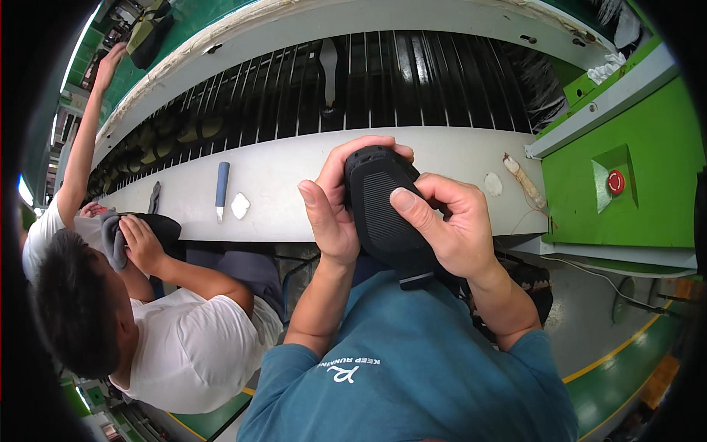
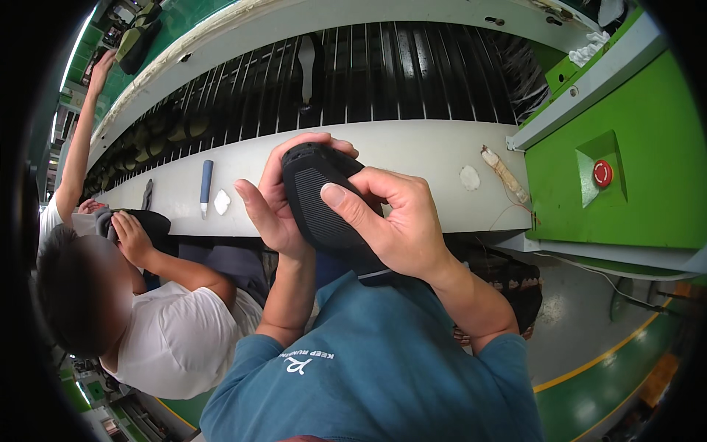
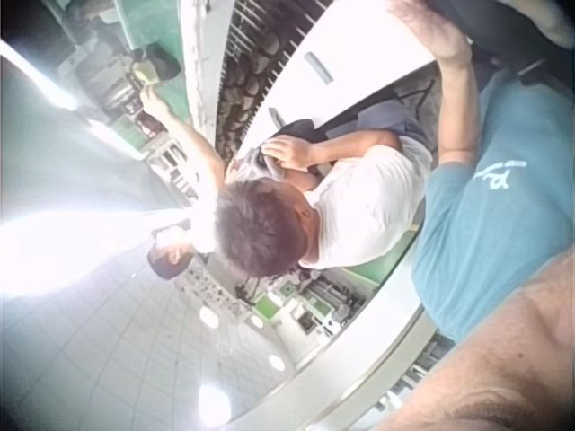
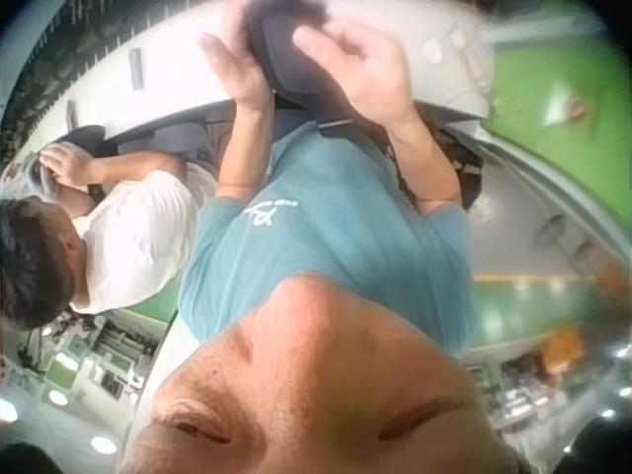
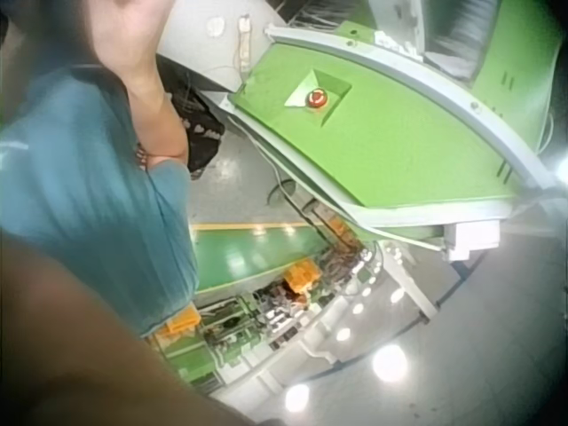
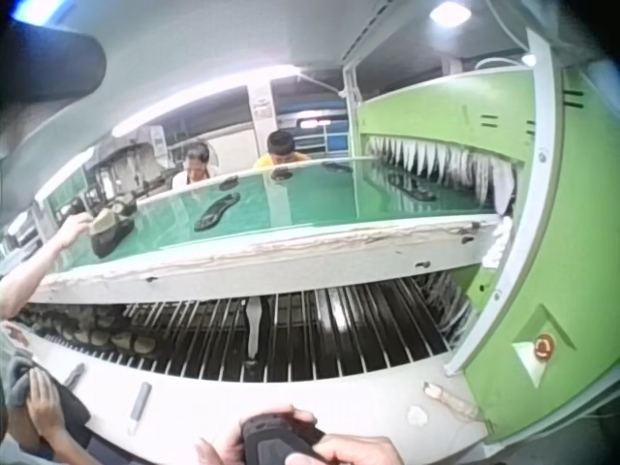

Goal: The person assembles black sandals by hand on a factory assembly line. They pick up a sandal upper and a sole, apply adhesive from a tube to the sole, and press the two parts together. The person then places the assembled sandal onto a moving conveyor belt.

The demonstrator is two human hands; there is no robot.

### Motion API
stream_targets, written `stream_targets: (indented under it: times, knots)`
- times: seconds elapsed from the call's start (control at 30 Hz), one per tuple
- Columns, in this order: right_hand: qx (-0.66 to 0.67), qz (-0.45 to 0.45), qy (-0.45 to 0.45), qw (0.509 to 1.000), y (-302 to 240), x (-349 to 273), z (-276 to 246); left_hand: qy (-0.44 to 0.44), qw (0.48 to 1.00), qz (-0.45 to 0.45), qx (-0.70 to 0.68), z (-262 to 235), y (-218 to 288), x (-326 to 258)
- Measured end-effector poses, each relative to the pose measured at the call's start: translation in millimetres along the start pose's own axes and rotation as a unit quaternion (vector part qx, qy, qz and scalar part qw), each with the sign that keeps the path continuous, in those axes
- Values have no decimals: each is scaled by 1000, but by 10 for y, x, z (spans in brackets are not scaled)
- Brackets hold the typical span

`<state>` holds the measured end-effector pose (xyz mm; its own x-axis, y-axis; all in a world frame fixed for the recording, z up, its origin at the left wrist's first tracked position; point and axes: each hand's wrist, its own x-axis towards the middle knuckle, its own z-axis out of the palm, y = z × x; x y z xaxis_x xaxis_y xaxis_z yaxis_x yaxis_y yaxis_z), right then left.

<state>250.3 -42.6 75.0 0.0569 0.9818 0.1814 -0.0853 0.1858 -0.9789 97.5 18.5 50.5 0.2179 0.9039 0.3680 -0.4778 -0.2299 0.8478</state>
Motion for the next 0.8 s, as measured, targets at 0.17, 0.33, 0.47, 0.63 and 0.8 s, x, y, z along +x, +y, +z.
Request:
stream_targets:
  times: [0.17, 0.33, 0.47, 0.63, 0.8]
  knots:
    - [-7, -5, -2, 1000, -11, -2, -17, -10, 1000, 0, 2, 0, -4, -11]
    - [-20, -5, 1, 1000, 2, -19, -38, -9, 997, -3, 81, 20, 64, -11]
    - [-29, -15, 0, 999, 13, -40, -48, -3, 996, -6, 88, 28, 98, -10]
    - [-29, -22, 1, 999, 18, -47, -42, -6, 996, -9, 92, 28, 130, -14]
    - [-30, -17, -2, 999, 14, -60, -48, -12, 995, -6, 95, 14, 128, -22]
